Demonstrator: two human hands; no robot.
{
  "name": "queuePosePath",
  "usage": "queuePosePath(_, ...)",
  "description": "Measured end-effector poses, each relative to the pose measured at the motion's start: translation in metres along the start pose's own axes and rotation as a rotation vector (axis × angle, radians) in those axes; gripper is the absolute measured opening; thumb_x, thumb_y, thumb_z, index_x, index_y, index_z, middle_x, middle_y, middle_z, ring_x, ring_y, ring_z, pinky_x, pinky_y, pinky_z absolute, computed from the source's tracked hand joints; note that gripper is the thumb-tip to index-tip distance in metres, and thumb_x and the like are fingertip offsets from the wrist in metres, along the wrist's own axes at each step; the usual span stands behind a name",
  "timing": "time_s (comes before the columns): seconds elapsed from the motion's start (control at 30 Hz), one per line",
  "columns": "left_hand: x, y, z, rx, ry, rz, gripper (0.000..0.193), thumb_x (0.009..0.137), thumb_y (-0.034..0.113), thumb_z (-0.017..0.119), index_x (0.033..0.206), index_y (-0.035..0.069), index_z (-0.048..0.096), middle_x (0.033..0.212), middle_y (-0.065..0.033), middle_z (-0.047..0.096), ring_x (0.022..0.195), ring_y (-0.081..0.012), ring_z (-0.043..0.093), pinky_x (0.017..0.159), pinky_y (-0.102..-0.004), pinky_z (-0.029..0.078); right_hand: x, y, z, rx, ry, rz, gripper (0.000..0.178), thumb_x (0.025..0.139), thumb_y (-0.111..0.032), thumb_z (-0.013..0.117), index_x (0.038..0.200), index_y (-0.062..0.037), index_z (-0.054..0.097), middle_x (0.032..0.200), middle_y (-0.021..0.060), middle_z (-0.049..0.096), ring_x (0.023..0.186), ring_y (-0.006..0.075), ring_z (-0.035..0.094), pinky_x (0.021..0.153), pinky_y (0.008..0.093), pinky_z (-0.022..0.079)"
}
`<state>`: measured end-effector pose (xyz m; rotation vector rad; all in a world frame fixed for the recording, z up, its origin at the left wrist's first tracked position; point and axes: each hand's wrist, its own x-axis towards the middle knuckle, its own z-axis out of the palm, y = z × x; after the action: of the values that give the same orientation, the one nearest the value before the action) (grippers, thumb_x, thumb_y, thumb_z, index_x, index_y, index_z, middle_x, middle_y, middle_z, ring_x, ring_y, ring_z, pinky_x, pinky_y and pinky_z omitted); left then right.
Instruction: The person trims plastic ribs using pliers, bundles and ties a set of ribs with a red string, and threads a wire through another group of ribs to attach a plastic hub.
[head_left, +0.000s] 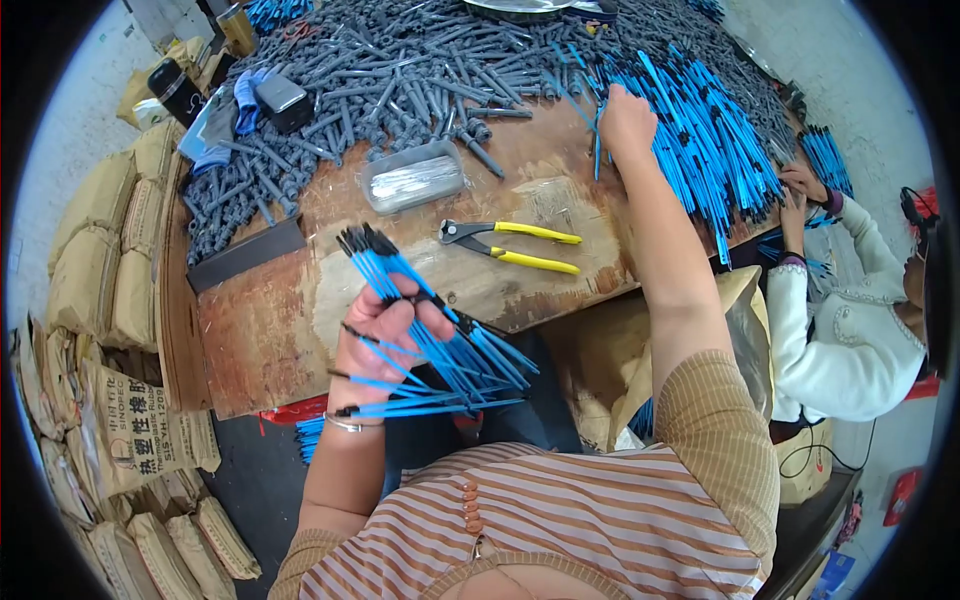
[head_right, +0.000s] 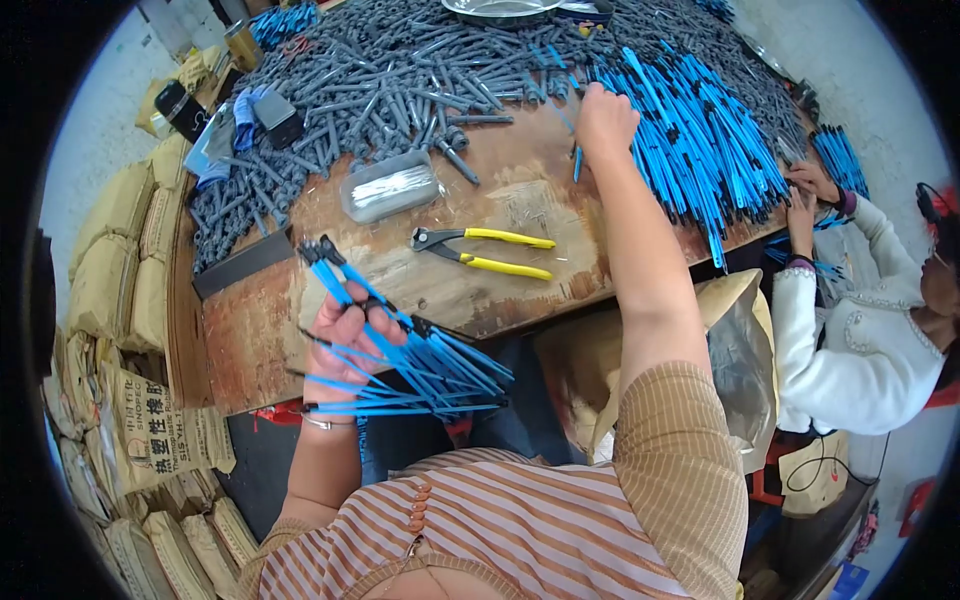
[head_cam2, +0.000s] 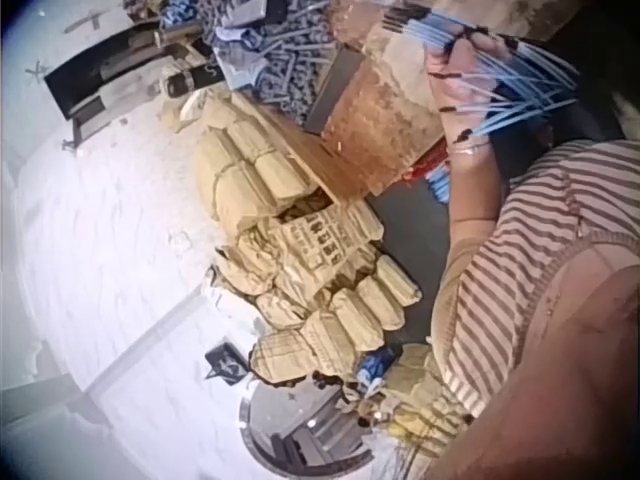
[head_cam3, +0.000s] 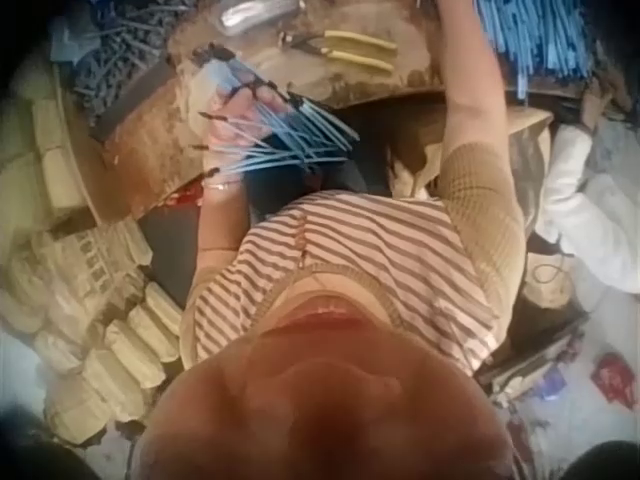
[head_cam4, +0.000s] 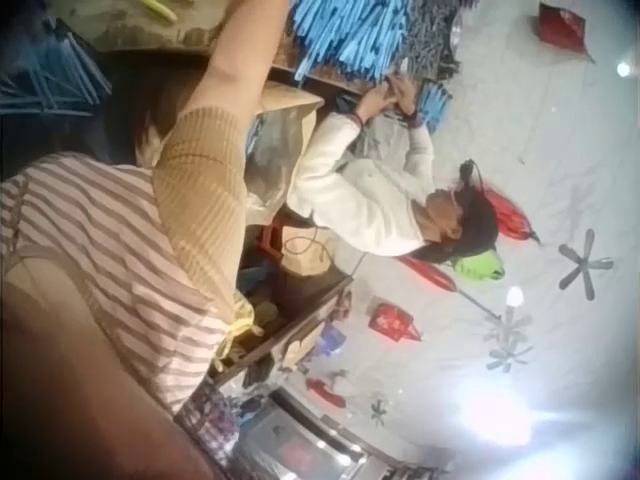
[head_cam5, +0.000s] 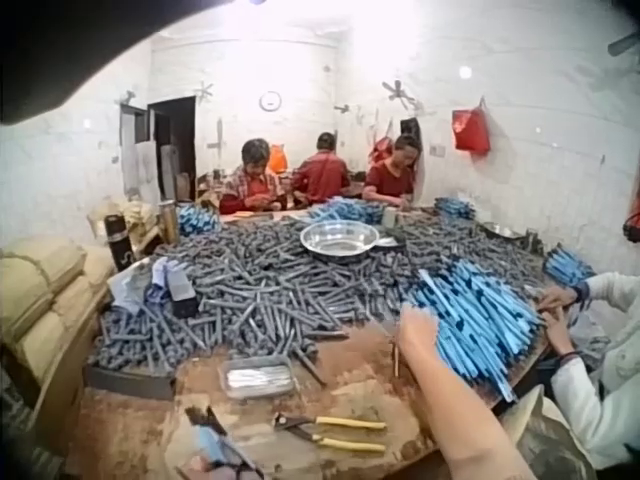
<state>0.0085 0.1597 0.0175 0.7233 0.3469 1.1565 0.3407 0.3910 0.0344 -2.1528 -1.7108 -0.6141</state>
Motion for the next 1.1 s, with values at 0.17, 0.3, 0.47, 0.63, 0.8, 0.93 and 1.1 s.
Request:
queuePosePath(0.17,0.005,0.0,-0.016,-0.21,0.147,-0.005,0.022,0.084,0.012,0.058,0.105,0.006,0.054,0.083,-0.014,0.062,0.079,-0.0317,0.062,0.071,-0.0442,0.051,-0.045,-0.026,-0.11,0.419,0.115,-0.282,0.028,0.081,-0.024,0.06,0.092,0.0015,0.063,0.082,0.0134,0.066,0.076,0.0267,0.063,0.068,0.0353,0.048)
queuePosePath(0.3,0.007,-0.001,-0.024,-0.28,0.16,-0.005,0.022,0.086,0.015,0.056,0.107,0.007,0.054,0.085,-0.0124,0.063,0.079,-0.0304,0.062,0.07,-0.0453,0.051,-0.096,-0.038,-0.218,0.958,-0.448,-0.407,0.025,0.08,-0.018,0.061,0.094,0.0029,0.062,0.072,0.0096,0.063,0.062,0.0094,0.054,0.056,0.0282,0.041)
queuePosePath(0.47,0.0,0.005,0.003,-0.257,0.08,-0.027,0.021,0.086,0.012,0.055,0.106,0.006,0.055,0.085,-0.0125,0.063,0.079,-0.0285,0.063,0.071,-0.0439,0.051,-0.171,-0.063,-0.201,0.907,-0.466,-0.745,0.014,0.078,-0.013,0.064,0.084,0.0001,0.062,0.069,0.0109,0.061,0.056,0.0162,0.053,0.052,0.0298,0.041)
queuePosePath(0.63,-0.024,0.006,0.036,-0.191,0.038,-0.057,0.02,0.084,0.006,0.056,0.104,0.004,0.056,0.085,-0.0126,0.063,0.078,-0.0263,0.062,0.071,-0.0388,0.051,-0.217,-0.071,-0.189,0.827,-0.438,-0.712,0.01,0.078,-0.011,0.063,0.085,-0.0033,0.063,0.071,0.0132,0.061,0.06,0.0259,0.057,0.055,0.0314,0.044)
queuePosePath(0.8,-0.064,0.0,0.058,0.035,0.076,-0.001,0.022,0.082,0.001,0.056,0.103,0.004,0.057,0.085,-0.0124,0.063,0.077,-0.0245,0.061,0.07,-0.0352,0.05,-0.266,-0.072,-0.191,1.048,-0.5,-0.579,0.012,0.078,-0.013,0.063,0.086,-0.0033,0.063,0.074,0.0126,0.062,0.066,0.0254,0.061,0.059,0.0311,0.047)
queuePosePath(0.93,-0.095,-0.007,0.061,0.112,0.144,0.026,0.02,0.082,0.0,0.056,0.102,0.002,0.058,0.086,-0.0115,0.064,0.077,-0.0205,0.062,0.07,-0.0314,0.05,-0.294,-0.068,-0.188,1.065,-0.587,-0.624,0.015,0.079,-0.014,0.063,0.09,-0.0031,0.063,0.077,0.0132,0.062,0.07,0.025,0.062,0.063,0.0309,0.048)
queuePosePath(1.1,-0.071,-0.002,0.034,0.227,0.418,0.189,0.022,0.083,-0.001,0.055,0.104,0.002,0.058,0.086,-0.0096,0.064,0.078,-0.018,0.062,0.072,-0.0292,0.05,-0.266,-0.077,-0.181,1.137,-0.416,-0.551,0.021,0.081,-0.014,0.061,0.099,-0.0015,0.062,0.083,0.0109,0.064,0.074,0.0199,0.062,0.067,0.0289,0.048)
